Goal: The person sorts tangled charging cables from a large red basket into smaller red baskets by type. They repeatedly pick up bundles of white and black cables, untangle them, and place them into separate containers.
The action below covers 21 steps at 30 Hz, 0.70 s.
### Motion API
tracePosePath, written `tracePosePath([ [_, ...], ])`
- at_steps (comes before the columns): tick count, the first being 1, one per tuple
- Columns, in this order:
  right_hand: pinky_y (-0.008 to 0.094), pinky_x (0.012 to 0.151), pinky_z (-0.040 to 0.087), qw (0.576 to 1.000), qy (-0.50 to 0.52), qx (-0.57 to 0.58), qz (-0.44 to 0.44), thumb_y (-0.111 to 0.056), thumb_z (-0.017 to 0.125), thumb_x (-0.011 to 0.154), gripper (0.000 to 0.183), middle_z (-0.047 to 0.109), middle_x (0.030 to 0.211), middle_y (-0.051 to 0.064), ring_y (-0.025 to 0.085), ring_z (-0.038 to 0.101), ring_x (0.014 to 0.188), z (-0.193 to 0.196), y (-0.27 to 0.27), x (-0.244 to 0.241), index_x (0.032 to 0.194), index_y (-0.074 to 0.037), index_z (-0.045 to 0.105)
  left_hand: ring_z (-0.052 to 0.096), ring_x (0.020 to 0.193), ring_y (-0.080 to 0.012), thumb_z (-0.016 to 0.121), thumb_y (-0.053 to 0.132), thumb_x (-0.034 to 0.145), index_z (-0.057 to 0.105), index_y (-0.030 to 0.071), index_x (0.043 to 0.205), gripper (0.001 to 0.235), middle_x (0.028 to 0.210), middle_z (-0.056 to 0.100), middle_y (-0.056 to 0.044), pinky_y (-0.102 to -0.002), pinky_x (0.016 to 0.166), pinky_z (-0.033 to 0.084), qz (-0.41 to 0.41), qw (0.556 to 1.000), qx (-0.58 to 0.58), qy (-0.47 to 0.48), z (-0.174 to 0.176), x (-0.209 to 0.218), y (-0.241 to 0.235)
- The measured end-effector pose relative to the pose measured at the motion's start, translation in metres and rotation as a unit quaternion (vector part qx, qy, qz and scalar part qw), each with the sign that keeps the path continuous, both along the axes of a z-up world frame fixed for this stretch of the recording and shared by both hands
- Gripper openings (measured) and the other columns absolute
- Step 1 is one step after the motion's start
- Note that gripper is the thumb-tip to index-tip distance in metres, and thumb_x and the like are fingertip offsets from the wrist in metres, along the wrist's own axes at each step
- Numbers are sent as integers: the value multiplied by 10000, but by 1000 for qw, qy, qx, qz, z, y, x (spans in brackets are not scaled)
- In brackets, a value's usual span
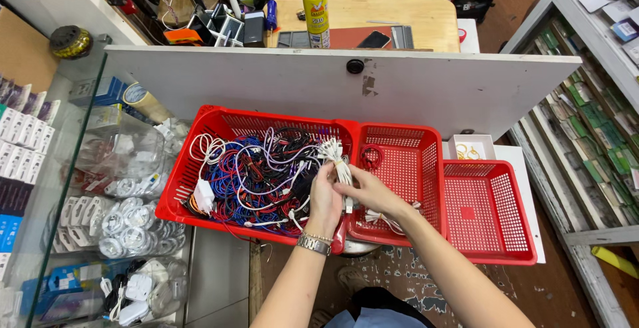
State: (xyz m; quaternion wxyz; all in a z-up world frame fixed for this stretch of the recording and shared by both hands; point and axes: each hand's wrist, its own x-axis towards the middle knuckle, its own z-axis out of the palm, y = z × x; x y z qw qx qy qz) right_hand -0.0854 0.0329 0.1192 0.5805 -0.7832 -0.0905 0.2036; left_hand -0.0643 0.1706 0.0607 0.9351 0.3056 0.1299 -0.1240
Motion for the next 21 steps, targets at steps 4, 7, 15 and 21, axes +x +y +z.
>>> tracePosePath([
  [4, 311, 889, 531, 999, 3, 45, -20, -289, 608, 988, 501, 701, 1169, 54, 128, 634, 1036, -13, -8, 1, 1431, -66, 543, 658, 1031, -177, 519, 161, 1002, 654, -69, 1122, 292, 1113, 702, -117, -314, 905, 529, -39, 995, 81, -35, 7, 3, 5],
  [7, 307, 826, 553, 999, 14, 36, 30, -298, 564, 1004, 464, 723, 1031, 28, 116, 664, 960, -5, -21, 4, 1414, -83, 547, 711, 998, -200, 521, 176, 973, 668, -91, 1064, 318, 1040, 723, -127, -361, 838, 621, -78, 966, 241, -45, 26, -1, 25],
  [15, 406, 650, 566, 976, -5, -211, 51, -351, 498, 1028, 316, 684, 756, 97, 201, 719, 685, 31, -62, -20, 1149, -62, 534, 710, 897, -174, 598, 131, 940, 582, -25, 1047, 190, 1004, 683, -108, -327, 738, 621, -44, 905, 421, -48, 43, -9, 25],
  [21, 464, 680, 548, 901, -118, -397, 132, -381, 503, 1032, 326, 654, 754, 139, 290, 682, 697, -3, -95, -41, 1161, -81, 523, 699, 895, -134, 592, 168, 960, 616, 24, 1104, 204, 1027, 672, -63, -281, 779, 574, -107, 888, 442, -63, 31, -14, 15],
])
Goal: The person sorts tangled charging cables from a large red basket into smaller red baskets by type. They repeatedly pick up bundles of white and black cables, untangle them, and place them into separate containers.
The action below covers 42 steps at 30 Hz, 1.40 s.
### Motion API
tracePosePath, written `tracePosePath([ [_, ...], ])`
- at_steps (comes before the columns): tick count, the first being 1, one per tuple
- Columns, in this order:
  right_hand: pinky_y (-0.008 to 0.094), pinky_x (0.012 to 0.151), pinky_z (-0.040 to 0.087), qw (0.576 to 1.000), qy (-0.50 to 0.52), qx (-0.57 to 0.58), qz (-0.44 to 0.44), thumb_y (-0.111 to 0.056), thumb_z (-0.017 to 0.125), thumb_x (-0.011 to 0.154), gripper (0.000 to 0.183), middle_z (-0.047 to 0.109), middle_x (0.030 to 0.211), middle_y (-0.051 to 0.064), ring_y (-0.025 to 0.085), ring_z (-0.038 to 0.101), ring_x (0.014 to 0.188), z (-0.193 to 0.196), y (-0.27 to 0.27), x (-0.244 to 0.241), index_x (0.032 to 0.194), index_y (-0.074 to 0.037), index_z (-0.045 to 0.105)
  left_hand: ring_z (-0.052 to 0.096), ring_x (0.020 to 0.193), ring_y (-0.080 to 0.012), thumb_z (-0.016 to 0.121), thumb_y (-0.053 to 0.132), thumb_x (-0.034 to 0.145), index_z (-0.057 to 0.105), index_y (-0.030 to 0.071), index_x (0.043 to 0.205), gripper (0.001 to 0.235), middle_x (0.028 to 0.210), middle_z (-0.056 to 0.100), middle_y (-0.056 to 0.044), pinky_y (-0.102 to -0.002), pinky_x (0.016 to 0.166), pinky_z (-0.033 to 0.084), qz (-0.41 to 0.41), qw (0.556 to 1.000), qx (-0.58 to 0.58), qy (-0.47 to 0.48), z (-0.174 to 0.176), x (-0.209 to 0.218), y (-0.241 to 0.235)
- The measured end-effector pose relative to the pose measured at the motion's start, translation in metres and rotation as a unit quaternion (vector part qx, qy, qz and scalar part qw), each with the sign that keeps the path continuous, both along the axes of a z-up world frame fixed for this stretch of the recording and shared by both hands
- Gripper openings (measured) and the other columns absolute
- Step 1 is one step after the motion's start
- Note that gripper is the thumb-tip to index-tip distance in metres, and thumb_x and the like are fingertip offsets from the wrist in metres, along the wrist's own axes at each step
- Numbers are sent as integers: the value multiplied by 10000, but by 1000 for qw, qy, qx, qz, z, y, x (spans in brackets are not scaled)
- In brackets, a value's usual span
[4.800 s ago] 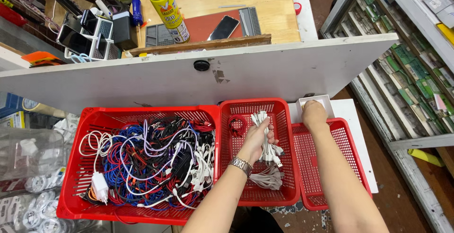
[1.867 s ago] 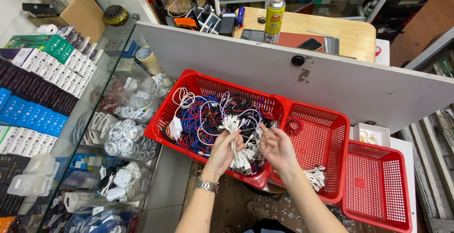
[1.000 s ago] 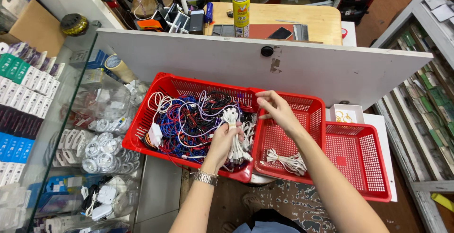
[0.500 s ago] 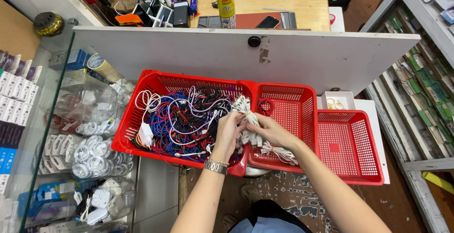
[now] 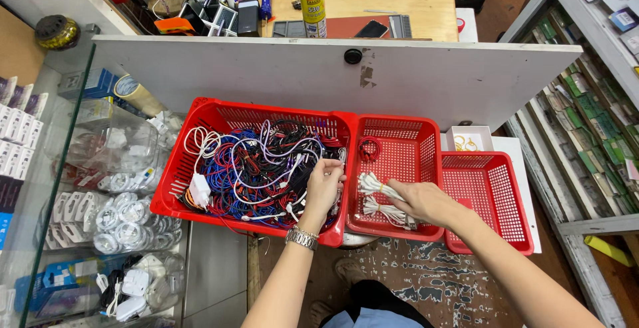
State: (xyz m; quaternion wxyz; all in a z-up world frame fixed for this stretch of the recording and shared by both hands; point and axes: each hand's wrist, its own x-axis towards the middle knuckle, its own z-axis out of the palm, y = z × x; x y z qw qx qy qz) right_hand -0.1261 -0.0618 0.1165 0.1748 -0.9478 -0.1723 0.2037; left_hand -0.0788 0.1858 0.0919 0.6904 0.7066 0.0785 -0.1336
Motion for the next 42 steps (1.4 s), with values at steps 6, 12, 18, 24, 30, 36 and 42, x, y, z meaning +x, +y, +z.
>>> tracePosePath([
  [6, 452, 979, 509, 992, -30, -89, 89, -352, 622, 955, 612, 585, 1228, 161, 310, 593, 1132, -69, 9, -21, 1482, -107, 431, 682, 896, -139, 578, 153, 980, 640, 17, 1121, 206, 1026, 688, -70, -278, 788, 565, -10, 1000, -6, 10, -8, -1, 2],
  [12, 433, 1158, 422, 997, 73, -11, 0, -397, 716, 878, 526, 503, 1446, 87, 274, 510, 1331, -77, 0, -13, 1350, -186, 618, 709, 901, -128, 527, 169, 1020, 645, 16, 1125, 220, 1049, 729, -78, -268, 793, 571, -11, 999, -34, 14, -21, -5, 18],
  [18, 472, 1168, 373, 985, 58, -153, 51, -405, 736, 889, 469, 497, 1433, 71, 266, 445, 1375, -65, 26, -8, 1314, -230, 645, 699, 876, -129, 525, 177, 1034, 644, 20, 1132, 220, 1048, 737, -73, -263, 766, 561, 1, 999, -52, 13, -31, -4, 29],
  [24, 350, 1055, 545, 989, 119, -92, 2, -347, 691, 925, 392, 625, 1268, 93, 202, 632, 1178, -43, 4, 29, 1250, -128, 683, 687, 853, -118, 525, 169, 1035, 671, 15, 1096, 221, 1014, 746, -67, -258, 754, 562, 2, 998, -68, 9, -37, -3, 35],
  [30, 405, 997, 578, 938, 193, 244, -152, -275, 722, 855, 415, 781, 1160, 115, 210, 722, 1071, -43, -33, 28, 1198, -50, 665, 690, 830, -116, 515, 151, 1033, 686, 22, 1084, 220, 986, 743, -57, -253, 742, 553, -11, 998, -56, 15, -35, -6, 18],
  [36, 394, 1057, 532, 906, 337, 193, -165, -243, 841, 793, 483, 713, 1202, 60, 211, 654, 1120, -63, -38, -5, 1231, -149, 661, 673, 776, -131, 555, 179, 1003, 739, 49, 1069, 235, 916, 735, -55, -276, 713, 527, -137, 973, 127, -134, -5, -27, -7],
  [42, 348, 1039, 542, 989, 124, 15, -79, -272, 799, 815, 321, 733, 1187, 25, 173, 690, 1117, -82, -34, 4, 1106, -165, 713, 640, 689, -186, 566, 188, 982, 732, 69, 1130, 252, 809, 706, -92, -320, 658, 494, -246, 941, 191, -134, 9, -36, -27],
])
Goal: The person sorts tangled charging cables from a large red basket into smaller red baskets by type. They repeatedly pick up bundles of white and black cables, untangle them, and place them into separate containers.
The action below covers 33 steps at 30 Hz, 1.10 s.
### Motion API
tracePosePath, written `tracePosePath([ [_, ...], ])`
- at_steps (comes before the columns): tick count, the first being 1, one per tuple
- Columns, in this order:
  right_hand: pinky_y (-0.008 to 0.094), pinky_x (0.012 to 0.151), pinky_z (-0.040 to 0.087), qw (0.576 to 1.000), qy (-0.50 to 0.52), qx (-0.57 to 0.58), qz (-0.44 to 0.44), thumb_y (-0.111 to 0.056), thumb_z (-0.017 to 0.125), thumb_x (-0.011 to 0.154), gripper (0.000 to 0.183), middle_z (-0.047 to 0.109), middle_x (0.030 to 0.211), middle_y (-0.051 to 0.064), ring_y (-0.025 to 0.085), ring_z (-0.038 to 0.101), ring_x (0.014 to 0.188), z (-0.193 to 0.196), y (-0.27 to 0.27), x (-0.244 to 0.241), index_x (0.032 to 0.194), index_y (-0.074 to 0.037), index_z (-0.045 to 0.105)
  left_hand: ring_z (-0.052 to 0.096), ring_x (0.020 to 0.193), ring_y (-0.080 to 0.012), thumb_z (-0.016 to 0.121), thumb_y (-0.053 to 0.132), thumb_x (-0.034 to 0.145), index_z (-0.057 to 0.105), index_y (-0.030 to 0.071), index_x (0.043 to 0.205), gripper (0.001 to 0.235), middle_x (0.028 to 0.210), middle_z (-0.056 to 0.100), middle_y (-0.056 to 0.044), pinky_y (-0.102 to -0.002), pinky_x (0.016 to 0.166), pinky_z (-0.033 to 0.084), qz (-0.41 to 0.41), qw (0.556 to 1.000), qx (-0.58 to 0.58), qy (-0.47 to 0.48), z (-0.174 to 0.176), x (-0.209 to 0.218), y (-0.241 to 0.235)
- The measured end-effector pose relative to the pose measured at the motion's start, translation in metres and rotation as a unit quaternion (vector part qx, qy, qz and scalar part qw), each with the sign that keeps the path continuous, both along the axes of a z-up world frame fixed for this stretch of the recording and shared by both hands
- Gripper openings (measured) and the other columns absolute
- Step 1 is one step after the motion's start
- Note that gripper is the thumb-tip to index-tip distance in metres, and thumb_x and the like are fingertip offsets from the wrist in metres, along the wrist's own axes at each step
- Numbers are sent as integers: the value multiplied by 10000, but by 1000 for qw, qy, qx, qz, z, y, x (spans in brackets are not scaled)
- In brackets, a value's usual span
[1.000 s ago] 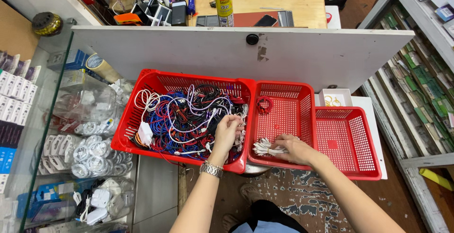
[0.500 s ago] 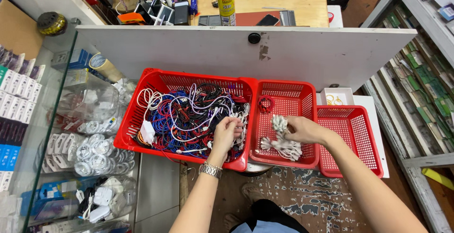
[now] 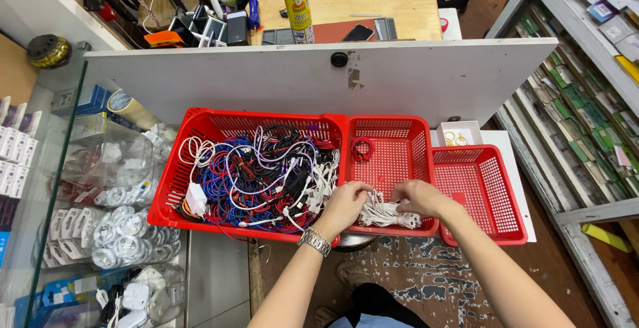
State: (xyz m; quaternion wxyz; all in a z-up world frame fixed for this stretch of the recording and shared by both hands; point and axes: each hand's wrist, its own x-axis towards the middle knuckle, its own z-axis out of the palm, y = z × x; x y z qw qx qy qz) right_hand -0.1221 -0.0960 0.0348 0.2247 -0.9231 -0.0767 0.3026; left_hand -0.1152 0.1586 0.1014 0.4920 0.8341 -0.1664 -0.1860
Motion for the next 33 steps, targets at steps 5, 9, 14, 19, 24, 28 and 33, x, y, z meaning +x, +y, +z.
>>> tracePosePath([
  [5, 422, 953, 533, 994, -50, -61, 81, -122, 743, 807, 275, 691, 1156, 82, 276, 665, 1077, -9, 39, -8, 1075, -134, 685, 635, 693, -149, 559, 187, 993, 726, 71, 1143, 253, 845, 729, -96, -311, 657, 502, 32, 998, -37, 34, -11, 11, 10],
  [9, 417, 859, 574, 995, -98, 6, 12, -138, 660, 894, 146, 758, 955, 96, 264, 733, 916, 35, 60, 16, 1033, -107, 694, 633, 719, -122, 562, 175, 1005, 729, 52, 1135, 245, 928, 777, -66, -291, 647, 500, 134, 987, -84, 43, -22, 21, 46],
  [14, 416, 740, 572, 962, -177, 188, -92, -162, 671, 925, 156, 752, 846, 130, 263, 721, 764, 79, 129, 61, 1011, -31, 677, 706, 855, -92, 538, 160, 1018, 719, 35, 1133, 248, 1015, 785, -41, -241, 764, 557, 294, 937, -174, 78, -41, 26, 102],
  [19, 386, 769, 591, 960, -161, 228, 36, -120, 701, 862, 170, 761, 872, 112, 256, 752, 822, 40, 201, 97, 1010, -38, 718, 701, 903, -126, 526, 166, 1034, 715, 38, 1138, 252, 1032, 768, -68, -272, 786, 562, 397, 894, -195, 76, -58, 17, 149],
  [24, 461, 770, 546, 930, -324, 87, 148, -88, 771, 738, 427, 682, 1058, 177, 373, 671, 959, -16, 240, 120, 1149, -6, 688, 706, 912, -130, 517, 158, 1030, 706, 44, 1145, 249, 1055, 763, -61, -283, 791, 560, 430, 877, -194, 92, -60, 1, 177],
  [28, 425, 855, 559, 906, -357, 0, 227, -176, 744, 900, 103, 683, 1047, 142, 316, 676, 1006, -2, 255, 130, 934, -79, 751, 703, 930, -132, 509, 170, 1037, 715, 41, 1139, 264, 1073, 760, -63, -294, 804, 567, 436, 871, -199, 110, -51, -9, 185],
  [33, 336, 769, 573, 948, -102, 189, 235, -254, 748, 897, 194, 768, 864, 65, 175, 732, 798, 66, 265, 146, 927, -62, 739, 712, 994, -156, 465, 267, 1071, 711, 45, 1163, 344, 1107, 755, -72, -299, 862, 566, 438, 840, -271, 171, -41, -6, 178],
])
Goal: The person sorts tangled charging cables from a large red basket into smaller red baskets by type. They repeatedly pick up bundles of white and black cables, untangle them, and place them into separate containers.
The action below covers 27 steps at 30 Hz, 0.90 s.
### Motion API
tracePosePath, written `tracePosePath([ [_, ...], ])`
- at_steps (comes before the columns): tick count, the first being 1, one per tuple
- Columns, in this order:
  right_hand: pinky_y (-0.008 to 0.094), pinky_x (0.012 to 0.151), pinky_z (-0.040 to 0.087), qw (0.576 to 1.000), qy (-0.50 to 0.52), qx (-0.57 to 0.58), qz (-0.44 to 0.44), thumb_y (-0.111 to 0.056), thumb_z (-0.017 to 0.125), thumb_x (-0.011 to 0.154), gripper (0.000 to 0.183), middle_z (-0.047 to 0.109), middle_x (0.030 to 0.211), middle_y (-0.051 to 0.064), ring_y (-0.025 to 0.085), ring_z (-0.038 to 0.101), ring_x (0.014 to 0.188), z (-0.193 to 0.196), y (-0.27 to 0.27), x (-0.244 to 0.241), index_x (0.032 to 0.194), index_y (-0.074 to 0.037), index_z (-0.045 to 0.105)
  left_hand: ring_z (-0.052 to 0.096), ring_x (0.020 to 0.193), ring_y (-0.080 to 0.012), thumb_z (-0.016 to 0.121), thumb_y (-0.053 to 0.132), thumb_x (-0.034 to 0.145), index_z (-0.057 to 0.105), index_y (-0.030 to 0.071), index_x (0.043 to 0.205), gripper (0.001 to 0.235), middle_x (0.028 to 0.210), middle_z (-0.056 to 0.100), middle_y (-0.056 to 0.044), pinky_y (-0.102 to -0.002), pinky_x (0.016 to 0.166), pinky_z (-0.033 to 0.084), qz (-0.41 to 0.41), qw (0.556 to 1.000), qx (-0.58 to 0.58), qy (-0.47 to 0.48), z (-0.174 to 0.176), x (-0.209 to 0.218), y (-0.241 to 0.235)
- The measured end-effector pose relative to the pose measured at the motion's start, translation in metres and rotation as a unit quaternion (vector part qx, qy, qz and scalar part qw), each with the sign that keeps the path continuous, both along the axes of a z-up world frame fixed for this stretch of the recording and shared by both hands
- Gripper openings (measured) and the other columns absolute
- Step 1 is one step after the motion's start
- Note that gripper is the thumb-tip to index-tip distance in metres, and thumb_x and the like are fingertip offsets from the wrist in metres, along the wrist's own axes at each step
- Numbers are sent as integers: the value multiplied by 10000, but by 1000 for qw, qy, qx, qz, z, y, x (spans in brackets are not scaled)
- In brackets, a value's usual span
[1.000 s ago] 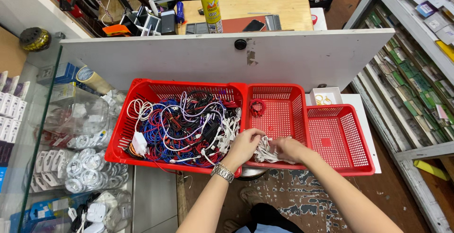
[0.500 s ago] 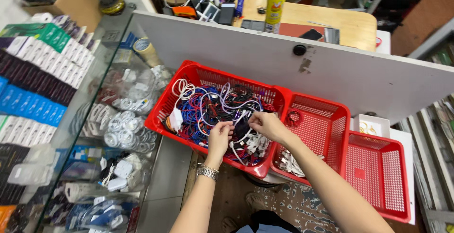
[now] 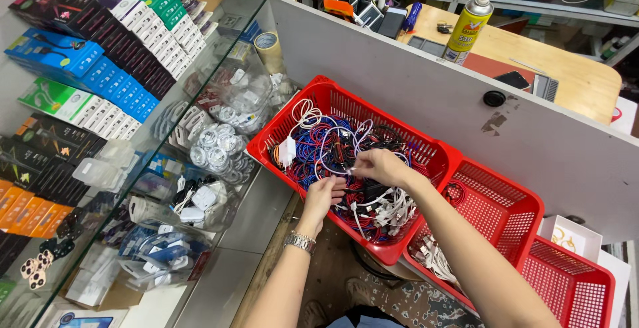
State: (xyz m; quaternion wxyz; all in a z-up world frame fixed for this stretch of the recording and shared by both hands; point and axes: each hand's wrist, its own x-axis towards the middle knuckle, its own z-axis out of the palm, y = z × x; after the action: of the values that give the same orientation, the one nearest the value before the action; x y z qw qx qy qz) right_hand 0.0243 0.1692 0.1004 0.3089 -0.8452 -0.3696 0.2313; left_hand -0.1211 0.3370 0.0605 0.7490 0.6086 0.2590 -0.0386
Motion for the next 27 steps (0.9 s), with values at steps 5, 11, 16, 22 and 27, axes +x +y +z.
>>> tracePosePath([
  [5, 267, 746, 588, 961, 245, 114, 57, -218, 668, 989, 223, 740, 811, 28, 93, 690, 753, 15, 11, -21, 974, -8, 742, 661, 1066, -228, 557, 257, 1072, 654, 9, 1282, 339, 1171, 671, -132, -361, 954, 549, 92, 955, -272, -73, 3, 15, -2],
  [11, 246, 789, 613, 929, 319, 177, -64, -195, 634, 977, 279, 756, 887, 10, 68, 704, 784, -2, -11, -19, 1161, -19, 747, 677, 1172, -222, 608, 135, 984, 600, 33, 1263, 297, 1291, 694, -137, -324, 1001, 543, 192, 922, -320, -106, -17, 14, 21],
  [16, 287, 742, 607, 951, 195, 171, -170, -204, 661, 973, 242, 748, 898, 56, 105, 692, 791, 8, -9, -16, 1104, -31, 768, 697, 1155, -298, 659, 13, 945, 539, -57, 1209, 298, 1254, 685, -234, -341, 989, 542, 207, 907, -344, -128, -38, 16, 14],
  [22, 370, 742, 559, 987, -138, 72, -52, -198, 694, 935, 190, 752, 925, 139, 223, 706, 807, 40, 1, -32, 963, -16, 744, 662, 1139, -338, 680, -7, 907, 385, -43, 1441, 612, 1243, 650, -229, -425, 957, 534, 65, 975, 92, -191, -9, 12, 1],
  [27, 397, 752, 607, 992, 86, 80, -47, -219, 640, 960, 193, 782, 827, 150, 288, 782, 787, 32, 8, -29, 972, -34, 693, 646, 915, -216, 494, 81, 997, 330, 49, 1546, 573, 991, 630, -99, -382, 810, 543, -94, 932, 315, -156, 15, 15, -20],
])
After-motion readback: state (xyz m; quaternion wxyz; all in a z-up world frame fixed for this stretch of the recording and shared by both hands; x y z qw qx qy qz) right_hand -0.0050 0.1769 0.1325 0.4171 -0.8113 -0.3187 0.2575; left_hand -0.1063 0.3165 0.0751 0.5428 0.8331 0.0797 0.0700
